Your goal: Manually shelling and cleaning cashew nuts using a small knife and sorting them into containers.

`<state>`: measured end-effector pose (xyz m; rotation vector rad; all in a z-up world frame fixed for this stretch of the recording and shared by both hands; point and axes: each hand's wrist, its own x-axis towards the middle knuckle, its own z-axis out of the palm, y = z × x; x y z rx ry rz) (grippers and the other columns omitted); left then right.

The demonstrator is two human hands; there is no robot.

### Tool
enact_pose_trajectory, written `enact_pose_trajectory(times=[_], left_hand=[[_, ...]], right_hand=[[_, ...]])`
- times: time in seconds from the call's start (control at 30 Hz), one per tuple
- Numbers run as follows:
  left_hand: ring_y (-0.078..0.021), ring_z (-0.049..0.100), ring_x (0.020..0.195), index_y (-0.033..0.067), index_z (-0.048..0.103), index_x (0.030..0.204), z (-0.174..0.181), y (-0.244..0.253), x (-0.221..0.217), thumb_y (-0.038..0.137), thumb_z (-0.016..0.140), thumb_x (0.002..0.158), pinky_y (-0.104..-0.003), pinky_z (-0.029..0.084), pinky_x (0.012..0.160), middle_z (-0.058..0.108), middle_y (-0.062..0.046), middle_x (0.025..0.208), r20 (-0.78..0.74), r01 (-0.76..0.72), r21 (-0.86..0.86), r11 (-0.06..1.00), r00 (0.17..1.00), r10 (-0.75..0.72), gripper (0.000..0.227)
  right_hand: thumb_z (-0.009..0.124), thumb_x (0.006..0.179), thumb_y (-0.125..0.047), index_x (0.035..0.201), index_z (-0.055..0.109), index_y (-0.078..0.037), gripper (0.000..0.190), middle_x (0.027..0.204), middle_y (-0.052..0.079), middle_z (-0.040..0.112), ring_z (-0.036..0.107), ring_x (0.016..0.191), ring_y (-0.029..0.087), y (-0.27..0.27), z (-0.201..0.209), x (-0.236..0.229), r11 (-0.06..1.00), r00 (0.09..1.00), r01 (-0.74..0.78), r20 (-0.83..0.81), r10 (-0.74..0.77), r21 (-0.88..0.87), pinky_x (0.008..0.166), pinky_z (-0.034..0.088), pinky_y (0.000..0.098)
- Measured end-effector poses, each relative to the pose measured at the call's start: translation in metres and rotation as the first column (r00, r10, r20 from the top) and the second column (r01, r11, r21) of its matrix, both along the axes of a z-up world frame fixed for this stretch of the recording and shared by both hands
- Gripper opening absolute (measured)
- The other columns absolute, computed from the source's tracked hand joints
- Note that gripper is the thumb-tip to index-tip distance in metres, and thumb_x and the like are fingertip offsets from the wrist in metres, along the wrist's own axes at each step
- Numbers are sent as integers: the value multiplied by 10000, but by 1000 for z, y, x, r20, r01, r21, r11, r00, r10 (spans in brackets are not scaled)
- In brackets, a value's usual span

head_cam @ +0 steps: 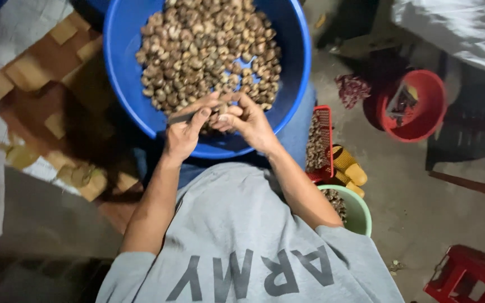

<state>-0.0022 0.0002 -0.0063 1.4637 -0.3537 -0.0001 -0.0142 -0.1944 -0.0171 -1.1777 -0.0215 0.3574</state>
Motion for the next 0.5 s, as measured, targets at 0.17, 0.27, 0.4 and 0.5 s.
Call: enact_pose_trajectory(times=[0.17, 0.27, 0.4, 0.5], left_hand=[[-405, 644, 1208, -39, 708, 1219, -5, 1, 0, 114, 574, 1090, -554, 549, 997, 660, -262, 1310, 31, 19, -66, 998, 999, -17, 240], [-427, 619, 1236, -47, 657, 1290, -7, 0, 0, 96, 519, 1115, -593, 552, 998, 630, -273, 1346, 46, 62, -108, 992, 997, -58, 264], [-400, 605, 1255, -48, 637, 1305, -15, 3, 3, 80, 480, 1125, -585, 553, 1001, 630, -250, 1355, 60, 83, -130, 988, 995, -76, 271], [-464, 577, 1269, -67, 594, 1312, -13, 6, 7, 88, 452, 1138, -638, 545, 993, 586, -295, 1375, 61, 141, -124, 982, 989, -135, 273]], right_hand=[[651, 1009, 2, 1411, 455, 19, 447, 976, 138, 750, 764, 887, 213, 2, 2, -1, 1000, 1000, 2, 13, -2, -2, 790, 682, 387], [654, 1005, 18, 1398, 459, 34, 439, 988, 151, 754, 762, 895, 211, 1, -5, -3, 1000, 999, 7, 32, -7, -7, 789, 682, 382], [654, 1010, 6, 1366, 480, 56, 400, 984, 172, 757, 757, 900, 204, 4, 0, -1, 999, 997, 10, 83, -7, -36, 777, 682, 344], [672, 997, 16, 1353, 487, 59, 403, 960, 149, 749, 748, 891, 183, 6, 6, 0, 998, 996, 28, 82, -23, -49, 767, 678, 333]])
